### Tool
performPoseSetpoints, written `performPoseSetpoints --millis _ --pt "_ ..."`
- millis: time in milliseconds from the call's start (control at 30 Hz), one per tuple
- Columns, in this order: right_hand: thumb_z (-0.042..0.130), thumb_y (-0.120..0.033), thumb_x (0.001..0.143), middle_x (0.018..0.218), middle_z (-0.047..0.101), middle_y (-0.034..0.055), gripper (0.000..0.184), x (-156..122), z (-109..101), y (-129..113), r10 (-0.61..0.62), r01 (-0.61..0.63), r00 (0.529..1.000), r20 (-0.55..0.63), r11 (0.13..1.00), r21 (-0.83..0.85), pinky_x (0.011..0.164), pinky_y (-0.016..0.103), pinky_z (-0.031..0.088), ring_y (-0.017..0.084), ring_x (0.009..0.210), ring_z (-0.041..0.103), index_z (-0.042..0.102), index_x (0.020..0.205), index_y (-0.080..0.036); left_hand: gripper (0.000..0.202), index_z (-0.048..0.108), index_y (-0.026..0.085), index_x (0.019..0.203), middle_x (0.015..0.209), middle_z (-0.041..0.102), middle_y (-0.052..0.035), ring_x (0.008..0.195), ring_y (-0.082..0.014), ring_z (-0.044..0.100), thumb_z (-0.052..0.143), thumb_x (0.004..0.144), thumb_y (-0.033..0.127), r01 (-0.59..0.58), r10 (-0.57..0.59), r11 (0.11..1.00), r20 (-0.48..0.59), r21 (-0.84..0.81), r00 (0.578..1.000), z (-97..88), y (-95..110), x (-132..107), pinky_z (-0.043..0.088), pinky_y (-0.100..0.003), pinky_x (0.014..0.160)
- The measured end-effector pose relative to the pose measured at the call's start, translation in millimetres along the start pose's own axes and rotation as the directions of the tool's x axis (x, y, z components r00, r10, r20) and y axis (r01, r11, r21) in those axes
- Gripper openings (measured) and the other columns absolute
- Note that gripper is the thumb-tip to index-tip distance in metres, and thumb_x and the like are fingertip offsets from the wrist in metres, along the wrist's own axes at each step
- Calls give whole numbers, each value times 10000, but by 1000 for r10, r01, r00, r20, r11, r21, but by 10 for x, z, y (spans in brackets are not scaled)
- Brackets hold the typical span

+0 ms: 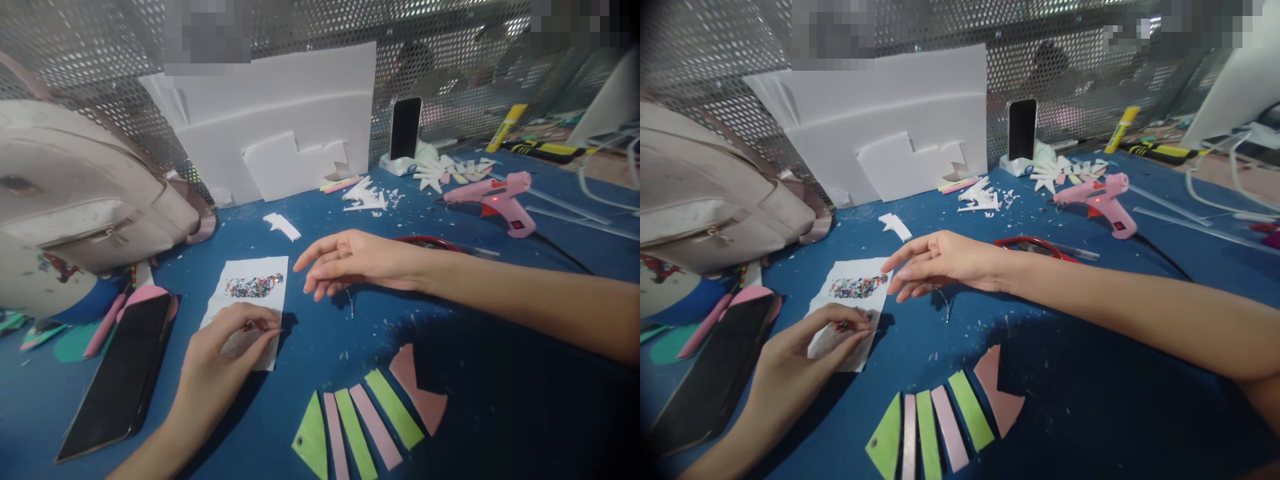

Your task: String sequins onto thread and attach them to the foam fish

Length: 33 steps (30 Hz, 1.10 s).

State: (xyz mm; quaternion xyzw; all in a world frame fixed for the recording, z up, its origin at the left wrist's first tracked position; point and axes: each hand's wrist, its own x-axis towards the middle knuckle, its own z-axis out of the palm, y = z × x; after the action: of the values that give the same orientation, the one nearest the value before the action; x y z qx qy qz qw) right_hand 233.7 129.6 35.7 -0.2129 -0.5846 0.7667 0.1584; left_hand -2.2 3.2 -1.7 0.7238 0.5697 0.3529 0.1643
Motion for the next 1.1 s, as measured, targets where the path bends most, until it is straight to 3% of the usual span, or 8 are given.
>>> performPoseSetpoints --millis 167,400,733,1000,1100 --pt "677 -178 865 965 715 38 191 29 -42 21 133 -125 990 -34 976 178 724 154 571 101 846 701 679 1056 -164 52 660 254 872 872 704 12 811 -154 655 624 864 217 5 -5 1000 7 5 1000 -1 -14 7 508 -279 745" --pt "632 -102 877 917 707 30 121 53 -43 49 158 -131 986 -61 940 314 724 183 596 131 860 714 656 986 -149 85 659 271 880 879 704 37 815 -133 652 617 868 198 13 -13 1000 8 19 1000 -7 -11 -13 498 -255 749" --pt "750 -221 794 888 712 51 243 72 1 184 177 -161 981 -82 972 173 693 151 564 82 751 675 702 1013 -128 112 672 288 945 956 716 18 914 -174 655 592 890 232 -12 17 995 -50 101 999 -33 -63 27 492 -315 847" --pt "691 -230 843 929 702 68 244 78 -11 296 63 -62 996 -67 998 17 710 160 558 78 755 665 714 1063 -126 170 653 296 1051 1057 708 -3 1002 -223 644 564 907 311 -41 75 962 -118 270 990 -281 -204 155 452 -368 900" --pt "667 -240 864 897 700 63 178 88 -8 345 -2 2 998 -62 1000 -11 702 167 559 74 725 667 704 990 -121 166 660 288 1026 1026 720 -12 963 -227 654 582 894 354 -42 64 953 -66 299 996 -356 -278 207 456 -367 859"
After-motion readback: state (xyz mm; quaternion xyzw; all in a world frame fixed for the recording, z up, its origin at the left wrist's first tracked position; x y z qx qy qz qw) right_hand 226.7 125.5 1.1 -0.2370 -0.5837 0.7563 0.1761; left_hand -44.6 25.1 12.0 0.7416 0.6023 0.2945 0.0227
